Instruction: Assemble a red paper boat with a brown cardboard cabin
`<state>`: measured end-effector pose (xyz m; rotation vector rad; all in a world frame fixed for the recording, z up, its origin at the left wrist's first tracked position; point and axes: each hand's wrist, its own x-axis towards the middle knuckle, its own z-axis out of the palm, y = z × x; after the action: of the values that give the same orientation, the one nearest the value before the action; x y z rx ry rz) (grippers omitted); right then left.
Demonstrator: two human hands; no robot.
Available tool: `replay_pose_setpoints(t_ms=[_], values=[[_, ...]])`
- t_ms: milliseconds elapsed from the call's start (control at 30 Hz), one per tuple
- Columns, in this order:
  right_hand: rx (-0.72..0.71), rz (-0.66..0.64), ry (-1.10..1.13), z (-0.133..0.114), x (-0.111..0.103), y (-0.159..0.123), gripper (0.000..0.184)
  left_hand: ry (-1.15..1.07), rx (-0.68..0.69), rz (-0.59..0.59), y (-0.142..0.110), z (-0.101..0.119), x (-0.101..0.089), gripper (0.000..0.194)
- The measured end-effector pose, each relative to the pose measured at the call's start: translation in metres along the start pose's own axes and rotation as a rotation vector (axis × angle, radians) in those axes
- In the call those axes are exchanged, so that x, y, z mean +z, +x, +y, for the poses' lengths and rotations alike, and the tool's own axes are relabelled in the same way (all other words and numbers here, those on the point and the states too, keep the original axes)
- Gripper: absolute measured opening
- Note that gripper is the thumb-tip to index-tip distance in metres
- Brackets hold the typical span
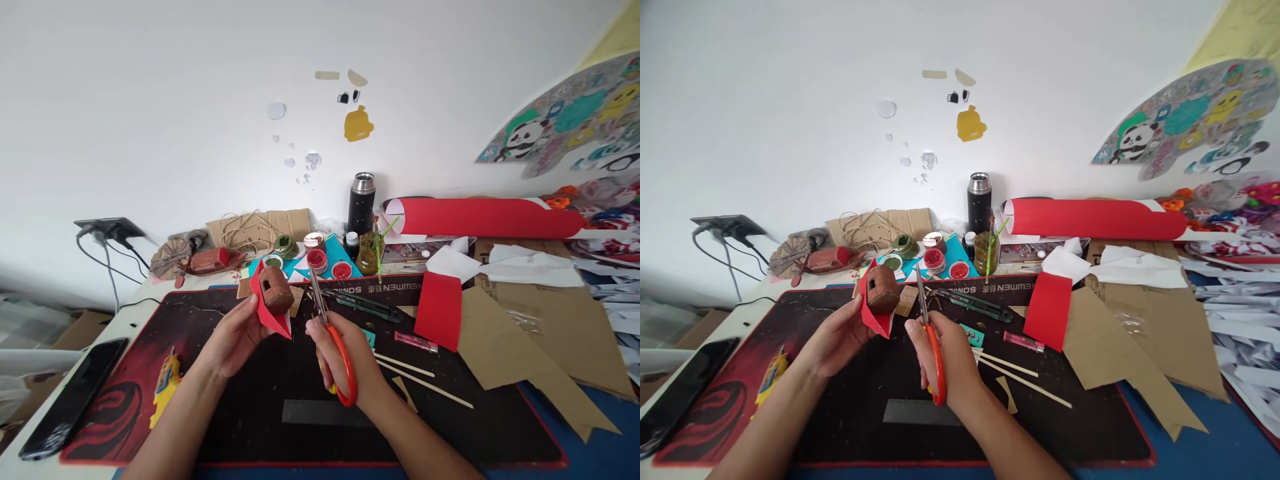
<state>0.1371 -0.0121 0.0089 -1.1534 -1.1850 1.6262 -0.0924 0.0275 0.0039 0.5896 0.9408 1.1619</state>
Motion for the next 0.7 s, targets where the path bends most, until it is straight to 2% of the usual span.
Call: replay_pose_setpoints(t_ms=[100, 167, 300, 500, 700], values=[[0.004, -0.015, 0.011, 0.004, 0.000, 0.002, 0.058, 0.016, 0.016, 0.036, 0.000, -0.002, 0.004, 0.033], [0.012, -0.037, 0.033, 0.006, 0.000, 0.002, 0.062, 0.040, 0.076, 0.079, 0.001, -0.001, 0.007, 0.041], [0.037, -0.082, 0.120, 0.007, 0.001, 0.002, 0.073, 0.106, 0.305, 0.174, 0.004, 0.001, 0.009, 0.053], [-0.006, -0.152, 0.181, 0.005, 0.001, 0.003, 0.085, 0.338, 0.647, 0.302, 0.005, -0.001, 0.003, 0.056], [-0.020, -0.199, 0.120, 0.009, 0.001, 0.001, 0.080, 0.540, 0.809, 0.373, -0.004, -0.004, 0.011, 0.065]])
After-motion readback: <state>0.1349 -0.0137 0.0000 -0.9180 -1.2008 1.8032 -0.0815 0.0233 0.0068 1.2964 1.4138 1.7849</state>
